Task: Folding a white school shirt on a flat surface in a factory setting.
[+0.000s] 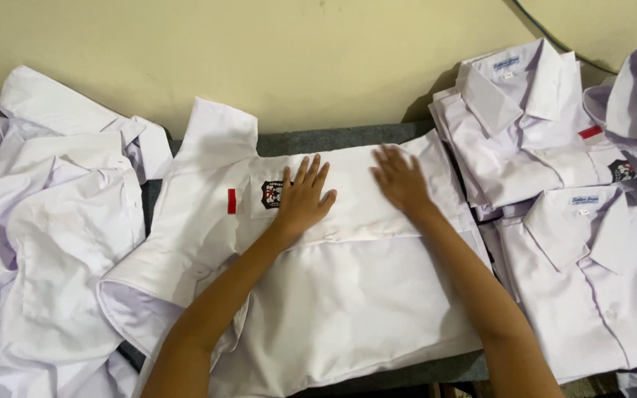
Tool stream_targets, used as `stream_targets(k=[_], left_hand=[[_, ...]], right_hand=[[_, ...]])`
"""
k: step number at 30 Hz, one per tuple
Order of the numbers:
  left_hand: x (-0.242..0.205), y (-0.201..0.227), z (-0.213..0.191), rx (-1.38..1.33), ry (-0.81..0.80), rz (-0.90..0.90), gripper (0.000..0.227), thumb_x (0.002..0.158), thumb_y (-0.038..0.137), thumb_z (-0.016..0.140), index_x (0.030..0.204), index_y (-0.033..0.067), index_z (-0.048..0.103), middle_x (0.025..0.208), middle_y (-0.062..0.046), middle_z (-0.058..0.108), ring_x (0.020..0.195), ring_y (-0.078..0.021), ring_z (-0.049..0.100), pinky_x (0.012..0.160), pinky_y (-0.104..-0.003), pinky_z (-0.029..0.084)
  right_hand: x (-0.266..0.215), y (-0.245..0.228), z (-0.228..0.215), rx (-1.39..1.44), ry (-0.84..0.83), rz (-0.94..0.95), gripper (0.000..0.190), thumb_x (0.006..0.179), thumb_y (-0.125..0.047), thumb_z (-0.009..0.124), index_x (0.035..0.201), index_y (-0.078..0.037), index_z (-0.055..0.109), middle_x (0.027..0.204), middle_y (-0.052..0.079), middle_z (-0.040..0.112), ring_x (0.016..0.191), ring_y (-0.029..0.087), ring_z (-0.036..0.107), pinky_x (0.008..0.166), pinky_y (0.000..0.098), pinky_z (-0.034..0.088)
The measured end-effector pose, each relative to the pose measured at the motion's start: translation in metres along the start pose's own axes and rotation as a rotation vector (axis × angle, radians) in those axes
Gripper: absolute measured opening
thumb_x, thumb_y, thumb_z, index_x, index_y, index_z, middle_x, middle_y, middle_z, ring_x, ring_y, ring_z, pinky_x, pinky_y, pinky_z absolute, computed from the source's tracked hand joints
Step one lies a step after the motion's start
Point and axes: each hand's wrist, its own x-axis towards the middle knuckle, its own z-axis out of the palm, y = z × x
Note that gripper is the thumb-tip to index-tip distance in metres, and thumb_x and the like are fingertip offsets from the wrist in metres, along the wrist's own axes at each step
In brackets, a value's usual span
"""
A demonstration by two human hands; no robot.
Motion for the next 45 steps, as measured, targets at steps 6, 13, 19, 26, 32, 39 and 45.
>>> stream_targets(k=[6,13,19,26,32,39,45], left_hand=[[0.0,0.001,-0.006,-0.028,-0.075,-0.016,0.069,0.1,0.05,0.041,0.159,0.0143,0.037,0.168,-0.014,0.027,0.155,-0.0346,0.023,0.119,-0.066,0.012],[-0.005,0.002,-0.007,-0.051,-0.007,0.018,0.064,0.101,0.046,0.042,0.154,0.0106,0.044,0.165,-0.016,0.033,0.153,-0.0363,0.027,0.119,-0.067,0.012],[-0.07,0.016,-0.081,0.003,0.186,0.276,0.041,0.102,0.046,0.046,0.128,0.02,0.064,0.126,0.0,0.063,0.131,-0.0238,0.055,0.108,-0.052,0.04],[-0.233,0.008,-0.207,-0.295,-0.652,0.416,0.05,0.088,0.04,0.072,0.125,0.0102,0.055,0.127,-0.014,0.05,0.118,-0.0342,0.044,0.096,-0.051,0.033],[-0.292,-0.027,-0.272,-0.243,-1.079,-0.341,0.115,0.073,0.06,0.089,0.157,0.038,0.013,0.166,0.005,0.003,0.155,-0.0253,-0.004,0.121,-0.054,0.007],[-0.326,-0.053,-0.253,-0.181,-0.658,-0.287,0.076,0.078,0.045,0.086,0.145,0.0436,0.051,0.164,0.005,0.024,0.156,-0.0224,0.006,0.119,-0.048,0.008],[-0.324,-0.066,-0.276,-0.14,-0.668,-0.163,0.059,0.09,0.013,0.065,0.146,0.0257,0.05,0.162,-0.003,0.036,0.153,-0.0327,0.023,0.119,-0.052,0.024]], right_hand=[[-0.014,0.081,-0.034,0.446,-0.389,0.338,0.07,0.112,-0.056,0.02,0.164,-0.009,0.029,0.17,0.018,0.022,0.157,0.033,0.019,0.129,0.0484,0.009],[-0.018,0.052,-0.044,-0.076,-0.042,0.077,0.055,0.116,-0.036,0.032,0.15,0.004,0.05,0.152,0.026,0.05,0.139,0.036,0.052,0.114,0.0468,0.043],[-0.044,-0.033,-0.148,0.247,-0.082,-0.25,0.047,0.103,-0.028,0.048,0.147,-0.012,0.054,0.157,0.01,0.052,0.147,0.027,0.044,0.11,0.0659,0.035],[-0.091,-0.074,-0.235,0.878,-0.169,-0.445,0.016,0.102,-0.007,0.058,0.111,0.001,0.067,0.109,0.016,0.067,0.096,0.029,0.068,0.085,0.0365,0.062],[-0.072,-0.116,-0.228,0.933,-0.267,-0.539,0.033,0.104,-0.011,0.051,0.133,0.0,0.061,0.14,0.013,0.059,0.135,0.03,0.053,0.115,0.0418,0.044],[-0.023,-0.226,-0.168,0.782,-0.091,-0.761,0.032,0.101,-0.008,0.057,0.133,-0.008,0.063,0.132,0.008,0.064,0.115,0.029,0.059,0.092,0.0404,0.049],[0.032,-0.322,-0.172,0.445,-0.084,-0.763,0.075,0.083,-0.057,0.076,0.14,-0.014,0.056,0.142,0.012,0.051,0.131,0.031,0.049,0.096,0.046,0.048]])
